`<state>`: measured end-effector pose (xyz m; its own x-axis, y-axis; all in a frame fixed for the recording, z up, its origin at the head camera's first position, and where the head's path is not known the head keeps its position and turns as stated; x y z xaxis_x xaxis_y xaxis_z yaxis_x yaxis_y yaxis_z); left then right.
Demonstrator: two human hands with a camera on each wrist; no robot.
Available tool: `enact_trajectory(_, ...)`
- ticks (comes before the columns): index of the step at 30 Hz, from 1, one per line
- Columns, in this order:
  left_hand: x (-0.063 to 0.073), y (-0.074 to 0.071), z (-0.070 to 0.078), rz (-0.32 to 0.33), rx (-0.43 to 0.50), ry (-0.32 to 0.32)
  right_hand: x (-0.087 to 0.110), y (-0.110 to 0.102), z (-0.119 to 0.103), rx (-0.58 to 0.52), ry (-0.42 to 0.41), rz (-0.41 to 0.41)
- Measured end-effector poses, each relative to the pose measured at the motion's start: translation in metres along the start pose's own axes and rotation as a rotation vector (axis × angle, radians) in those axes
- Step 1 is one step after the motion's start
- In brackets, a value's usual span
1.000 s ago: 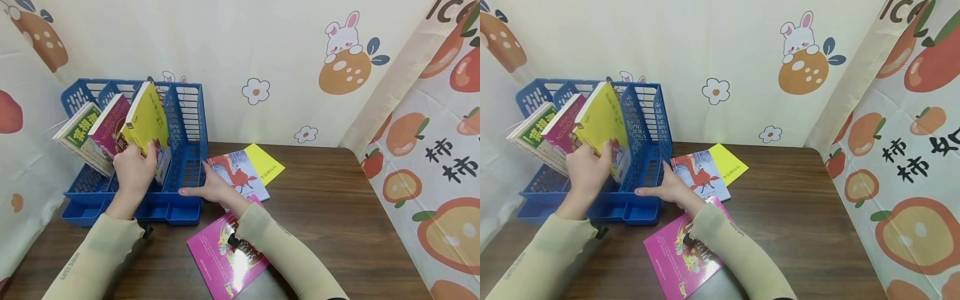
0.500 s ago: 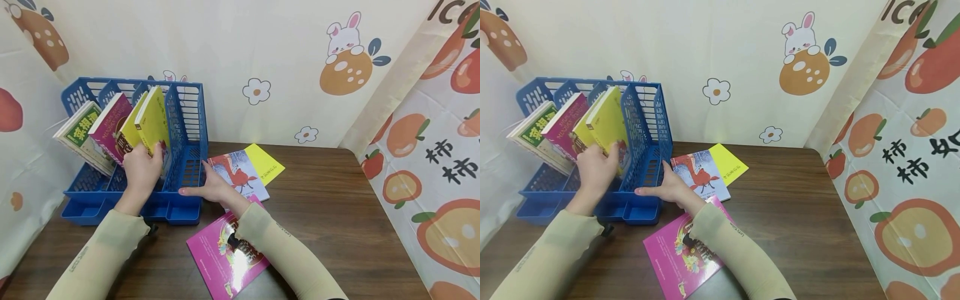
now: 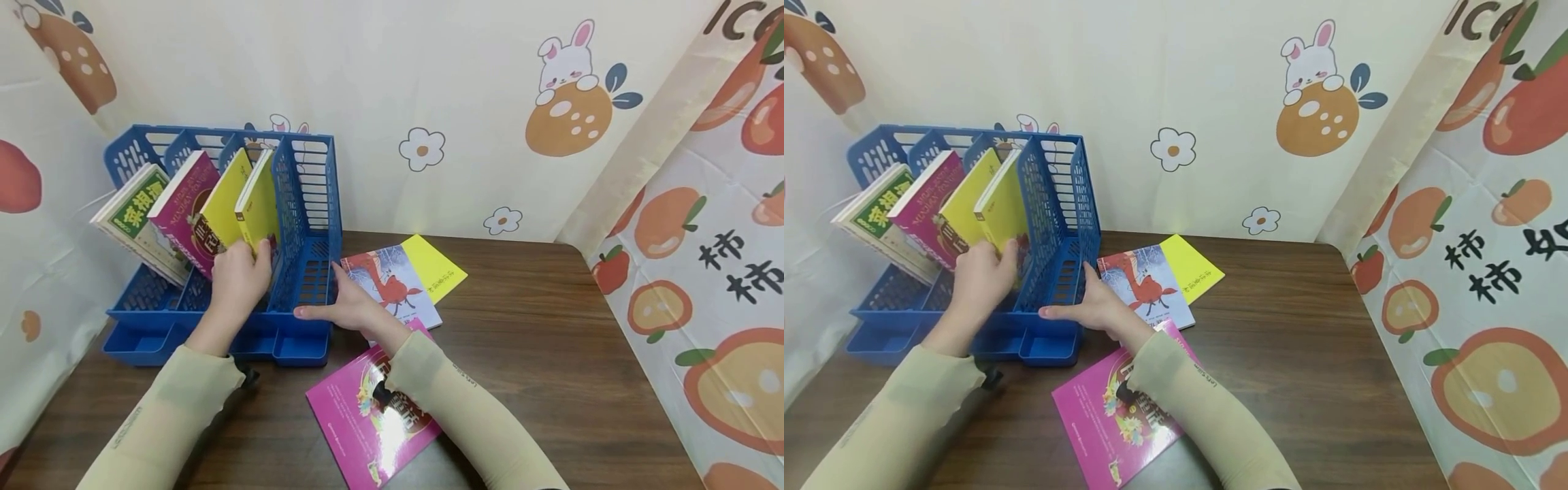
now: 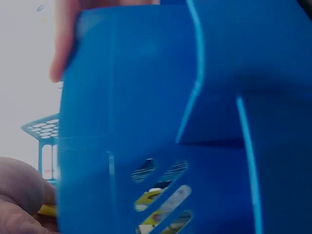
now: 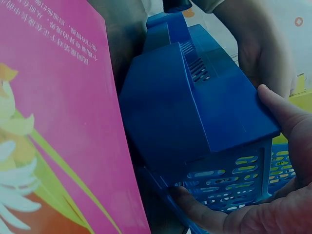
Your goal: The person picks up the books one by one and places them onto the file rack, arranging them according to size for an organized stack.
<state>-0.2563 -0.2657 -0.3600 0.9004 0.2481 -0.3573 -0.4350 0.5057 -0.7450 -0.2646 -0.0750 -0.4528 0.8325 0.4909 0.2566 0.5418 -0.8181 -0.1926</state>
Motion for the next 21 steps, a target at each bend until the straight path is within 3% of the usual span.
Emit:
enact_trajectory(5, 0.007, -0.003, -0.002, -0.166, -0.011, -0.026, 0.001, 0.000, -0.001, -0.005, 0.011, -0.003)
enact_trajectory(8, 0.011, -0.011, -0.002, -0.200, -0.036, -0.030, 0.001, 0.000, 0.000, -0.014, 0.017, -0.004)
enact_trajectory(14, 0.010, -0.028, 0.004, -0.124, -0.054, 0.005, 0.003, -0.001, 0.000, -0.021, 0.016, -0.007)
enact_trajectory(21, 0.011, -0.029, 0.002, 0.019, -0.048, 0.017, 0.001, -0.001, 0.001, -0.001, 0.029, 0.004)
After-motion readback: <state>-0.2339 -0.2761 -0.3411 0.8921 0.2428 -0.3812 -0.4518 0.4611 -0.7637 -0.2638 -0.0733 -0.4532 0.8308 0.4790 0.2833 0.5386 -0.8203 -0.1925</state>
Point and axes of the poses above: each hand's wrist, its own x-axis away from the middle knuckle, its own y-axis out of the palm, z = x × y, the point moved 9 cm from there along -x, towards the middle knuckle, and after that the axes turned 5 degrees about -x, right-handed, at the moved point
